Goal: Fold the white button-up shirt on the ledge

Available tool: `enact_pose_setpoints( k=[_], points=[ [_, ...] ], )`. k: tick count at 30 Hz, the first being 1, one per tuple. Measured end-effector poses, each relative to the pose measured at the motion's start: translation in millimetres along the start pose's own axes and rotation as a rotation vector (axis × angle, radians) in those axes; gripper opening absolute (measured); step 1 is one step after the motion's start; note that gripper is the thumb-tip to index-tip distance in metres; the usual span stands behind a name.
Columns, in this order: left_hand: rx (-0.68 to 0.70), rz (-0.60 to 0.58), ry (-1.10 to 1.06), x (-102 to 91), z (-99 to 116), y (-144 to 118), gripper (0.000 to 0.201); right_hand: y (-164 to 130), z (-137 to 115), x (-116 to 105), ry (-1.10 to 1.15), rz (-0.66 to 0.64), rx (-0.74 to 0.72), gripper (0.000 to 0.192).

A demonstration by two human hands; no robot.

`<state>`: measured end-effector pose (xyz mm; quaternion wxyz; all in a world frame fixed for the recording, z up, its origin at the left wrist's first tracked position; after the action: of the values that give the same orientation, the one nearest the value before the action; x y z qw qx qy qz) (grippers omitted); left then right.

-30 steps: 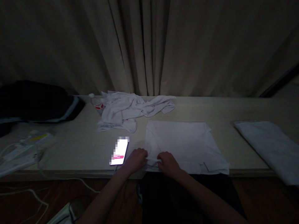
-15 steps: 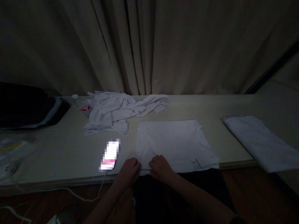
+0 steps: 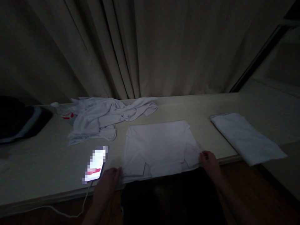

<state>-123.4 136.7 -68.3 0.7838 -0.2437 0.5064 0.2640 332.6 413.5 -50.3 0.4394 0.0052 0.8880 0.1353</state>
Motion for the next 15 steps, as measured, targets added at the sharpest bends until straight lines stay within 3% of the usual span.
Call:
enact_pose_setpoints(
  k=[2, 4, 7, 10, 15],
  points=[
    [-0.227, -0.08, -0.084, 6.1, -17, 5, 0.059, 12, 58, -8, -0.088, -0.098, 0.215, 0.042],
    [-0.329, -0.153, -0.118, 14.6, -23, 8, 0.064, 12, 87, -4, -0.113, -0.23, 0.307, 0.04],
    [-0.287, -0.229, -0.148, 25.2, -13, 13, 0.056, 5, 93, 10, -0.066, -0.323, 0.322, 0.037],
    [-0.199, -0.186, -0.193, 21.8, 3, 13, 0.049, 5, 92, 23, -0.029, -0.321, 0.351, 0.042],
    [-0.364, -0.106, -0.377, 6.2, 12, 4, 0.048, 10, 98, 32, 0.132, -0.318, 0.375, 0.041]
  ],
)
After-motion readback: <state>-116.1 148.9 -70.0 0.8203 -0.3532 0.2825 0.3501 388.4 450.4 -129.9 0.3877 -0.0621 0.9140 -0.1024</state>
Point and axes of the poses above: each hand's wrist, its own y-axis towards the middle knuckle, its own x-axis out of the palm, z = x × y, the point moved 8 cm from there along y, towards the middle knuckle, and after that the axes turned 4 degrees about z, right-handed, at the moved point
